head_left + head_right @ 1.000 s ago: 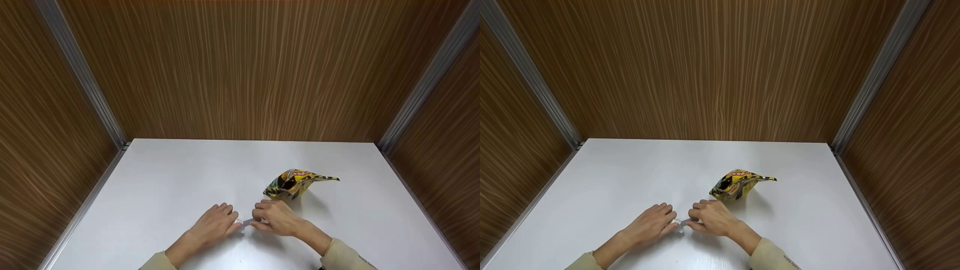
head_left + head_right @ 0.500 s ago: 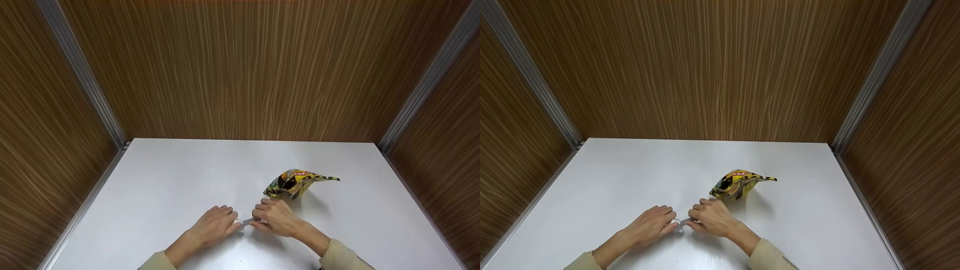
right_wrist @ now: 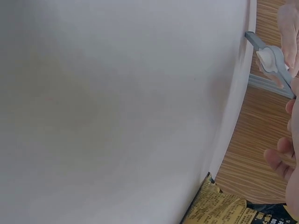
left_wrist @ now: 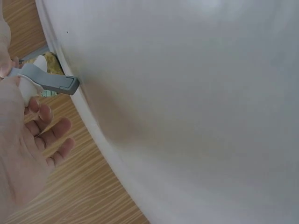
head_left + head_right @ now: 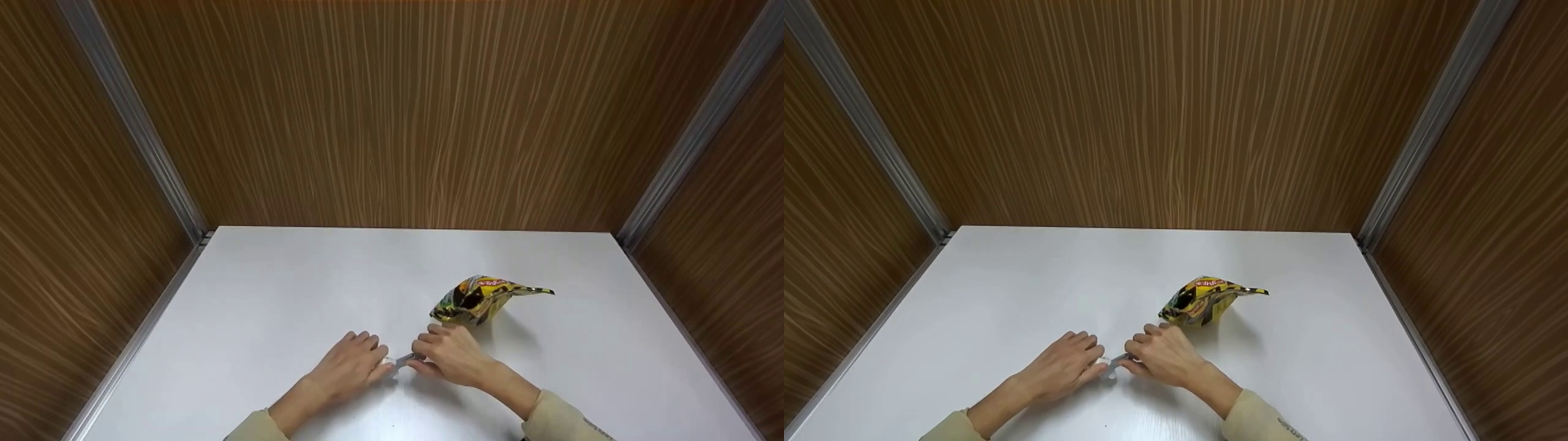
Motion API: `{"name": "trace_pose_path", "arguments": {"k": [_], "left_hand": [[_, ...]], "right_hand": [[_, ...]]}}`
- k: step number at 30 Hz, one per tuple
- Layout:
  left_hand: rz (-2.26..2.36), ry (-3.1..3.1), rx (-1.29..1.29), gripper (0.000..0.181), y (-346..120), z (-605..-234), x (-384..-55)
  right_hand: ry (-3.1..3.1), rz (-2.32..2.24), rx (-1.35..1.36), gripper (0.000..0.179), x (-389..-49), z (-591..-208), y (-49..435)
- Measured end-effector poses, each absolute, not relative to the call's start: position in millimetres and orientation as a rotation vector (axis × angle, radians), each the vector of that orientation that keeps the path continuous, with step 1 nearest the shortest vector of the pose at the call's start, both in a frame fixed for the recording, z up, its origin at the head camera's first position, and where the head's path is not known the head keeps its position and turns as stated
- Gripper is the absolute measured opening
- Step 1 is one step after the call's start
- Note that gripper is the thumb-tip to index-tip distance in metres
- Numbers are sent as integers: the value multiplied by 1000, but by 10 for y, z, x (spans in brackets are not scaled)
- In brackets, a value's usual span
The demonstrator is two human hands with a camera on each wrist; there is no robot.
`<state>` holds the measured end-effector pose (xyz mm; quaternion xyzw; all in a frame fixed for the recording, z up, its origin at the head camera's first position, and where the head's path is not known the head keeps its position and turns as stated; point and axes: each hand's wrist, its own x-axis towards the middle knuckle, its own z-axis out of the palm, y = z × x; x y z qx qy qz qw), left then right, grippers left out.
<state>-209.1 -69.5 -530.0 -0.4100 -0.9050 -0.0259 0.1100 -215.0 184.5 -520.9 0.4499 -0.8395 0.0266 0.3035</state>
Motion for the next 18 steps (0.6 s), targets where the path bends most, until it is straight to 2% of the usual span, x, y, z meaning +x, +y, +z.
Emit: {"name": "trace_pose_path", "arguments": {"k": [18], "left_hand": [[-60,-2702,-1135,43,-761,-5329,-2137]], "right_hand": [[-2346,72,1081,30,-2012,-5202,1818]]}}
